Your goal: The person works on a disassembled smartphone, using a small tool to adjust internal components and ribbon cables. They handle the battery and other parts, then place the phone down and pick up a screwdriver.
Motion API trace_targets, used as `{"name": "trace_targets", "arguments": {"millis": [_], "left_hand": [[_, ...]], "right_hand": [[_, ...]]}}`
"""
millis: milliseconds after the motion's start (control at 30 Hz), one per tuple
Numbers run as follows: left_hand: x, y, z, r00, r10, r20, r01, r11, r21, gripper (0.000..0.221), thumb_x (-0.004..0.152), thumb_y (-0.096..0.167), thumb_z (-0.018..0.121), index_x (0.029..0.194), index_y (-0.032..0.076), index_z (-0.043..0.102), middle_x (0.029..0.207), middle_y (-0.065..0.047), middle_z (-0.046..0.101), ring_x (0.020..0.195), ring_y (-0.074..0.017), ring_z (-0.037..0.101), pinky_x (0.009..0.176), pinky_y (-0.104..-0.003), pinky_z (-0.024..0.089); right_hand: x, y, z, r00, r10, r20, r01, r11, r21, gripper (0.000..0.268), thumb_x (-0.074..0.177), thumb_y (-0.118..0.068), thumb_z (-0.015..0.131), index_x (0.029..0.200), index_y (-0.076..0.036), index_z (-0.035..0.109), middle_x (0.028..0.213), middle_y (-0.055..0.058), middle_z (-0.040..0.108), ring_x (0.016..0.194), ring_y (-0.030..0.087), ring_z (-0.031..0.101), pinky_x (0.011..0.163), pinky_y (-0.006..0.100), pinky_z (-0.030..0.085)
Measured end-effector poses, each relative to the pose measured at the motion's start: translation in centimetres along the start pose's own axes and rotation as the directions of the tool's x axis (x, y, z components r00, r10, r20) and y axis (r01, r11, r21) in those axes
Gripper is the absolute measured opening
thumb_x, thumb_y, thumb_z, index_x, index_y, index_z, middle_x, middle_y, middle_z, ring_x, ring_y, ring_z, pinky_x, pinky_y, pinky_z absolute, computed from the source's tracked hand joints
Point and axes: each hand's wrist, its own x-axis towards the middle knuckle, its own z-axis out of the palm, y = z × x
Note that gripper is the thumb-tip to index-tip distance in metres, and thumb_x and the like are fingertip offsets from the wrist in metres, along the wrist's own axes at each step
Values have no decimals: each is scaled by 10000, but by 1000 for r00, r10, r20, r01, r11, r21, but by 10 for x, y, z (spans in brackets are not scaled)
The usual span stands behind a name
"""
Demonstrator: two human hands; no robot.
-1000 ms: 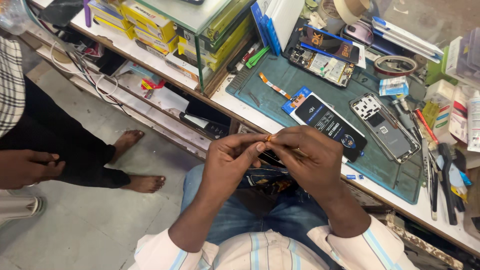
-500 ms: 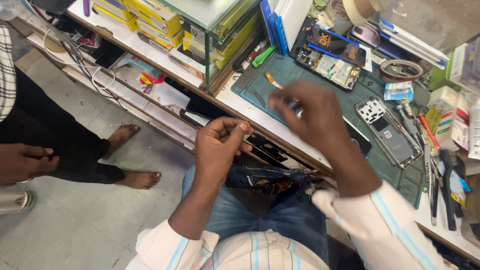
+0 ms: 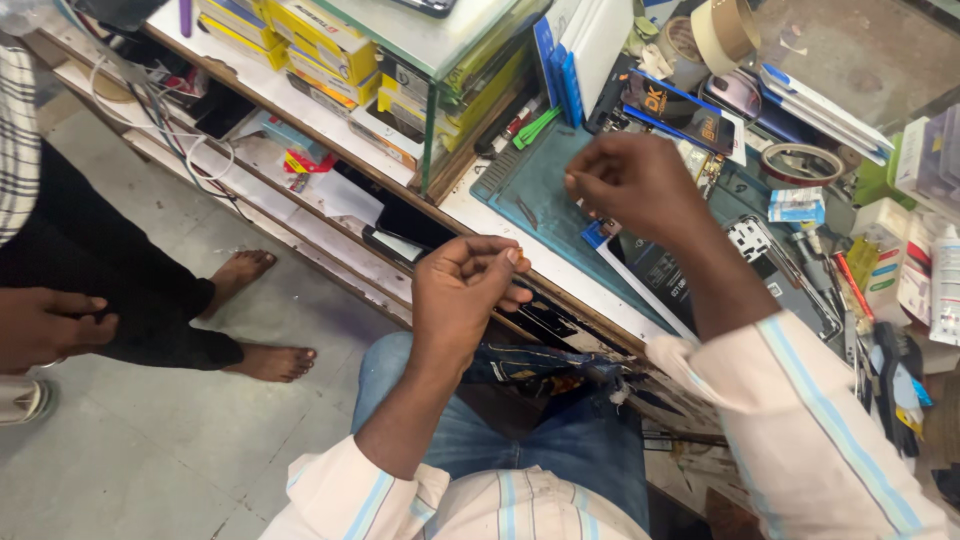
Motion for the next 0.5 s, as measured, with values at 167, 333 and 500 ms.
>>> {"name": "trace_targets", "arguments": {"millis": [167, 333, 500], "left_hand": [[4, -10, 27, 996, 23, 92, -22, 1000, -5, 187, 964, 27, 673, 1138, -41, 682, 974, -112, 759, 771, -134, 761, 645, -237, 633], [10, -16, 59, 990, 29, 139, -41, 996, 81, 199, 939, 7, 701, 1132, -40, 694, 1006, -96, 753, 791, -138, 768, 665, -250, 642], [17, -22, 78, 979, 74, 188, -97, 988, 119, 189, 949, -10, 663, 1133, -30, 700, 1061, -84, 736, 827, -146, 766, 690, -250, 649]], "right_hand": [[-42, 41, -22, 998, -47, 45, 26, 921, 390, 156, 894, -29, 749, 1047, 3, 741, 906, 82, 787, 800, 132, 757, 719, 268, 630], [-69, 73, -36, 989, -132, 64, 85, 872, 483, 259, 859, -14, 779, 1112, 12, 730, 991, 108, 790, 867, 143, 759, 758, 280, 636], [-74, 94, -44, 984, -165, 66, 98, 814, 573, 242, 924, -54, 724, 1160, 0, 715, 1042, 106, 793, 890, 156, 783, 723, 284, 639]]}}
